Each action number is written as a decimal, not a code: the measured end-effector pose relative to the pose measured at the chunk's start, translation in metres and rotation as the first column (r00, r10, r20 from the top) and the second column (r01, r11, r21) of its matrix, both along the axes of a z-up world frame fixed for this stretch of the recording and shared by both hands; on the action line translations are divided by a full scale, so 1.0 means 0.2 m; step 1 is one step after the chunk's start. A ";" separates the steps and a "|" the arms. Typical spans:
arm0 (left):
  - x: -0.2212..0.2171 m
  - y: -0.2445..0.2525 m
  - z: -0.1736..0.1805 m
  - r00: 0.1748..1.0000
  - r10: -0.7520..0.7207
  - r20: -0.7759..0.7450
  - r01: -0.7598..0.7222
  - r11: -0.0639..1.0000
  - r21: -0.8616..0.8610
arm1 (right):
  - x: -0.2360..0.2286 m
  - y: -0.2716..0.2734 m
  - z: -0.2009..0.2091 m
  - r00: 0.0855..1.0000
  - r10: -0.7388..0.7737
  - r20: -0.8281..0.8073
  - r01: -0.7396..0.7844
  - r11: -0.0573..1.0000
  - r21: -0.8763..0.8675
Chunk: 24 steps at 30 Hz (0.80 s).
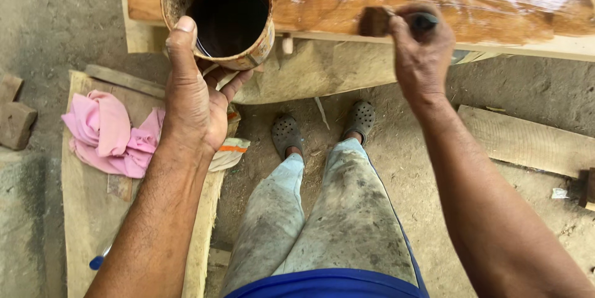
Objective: The person pours a dark liquid from a plastic bottle into a small can, then uses a brush to apply the liquid onto a wooden plank. The person repeatedly dips the brush into the can and spreads the stain across the wood surface.
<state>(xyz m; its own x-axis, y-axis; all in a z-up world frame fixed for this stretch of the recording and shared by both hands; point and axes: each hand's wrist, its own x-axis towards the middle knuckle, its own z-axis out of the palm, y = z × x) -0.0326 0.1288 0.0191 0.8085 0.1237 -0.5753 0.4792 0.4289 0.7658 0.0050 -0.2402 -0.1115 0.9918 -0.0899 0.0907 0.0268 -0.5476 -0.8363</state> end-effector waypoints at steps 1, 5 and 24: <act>0.01 -0.03 0.00 1.000 -0.004 -0.008 0.004 1.000 0.000 | 0.00 -0.10 0.03 0.997 -0.063 -0.049 0.062 0.998 -0.020; 0.03 -0.14 -0.01 1.000 0.005 -0.010 -0.005 0.999 -0.033 | -0.06 -0.84 0.06 0.964 -0.255 -0.072 0.243 0.960 -0.138; 0.15 -0.69 0.03 1.000 0.004 -0.007 -0.004 1.000 -0.028 | -0.01 -0.19 0.05 0.998 0.028 -0.050 -0.020 0.989 0.150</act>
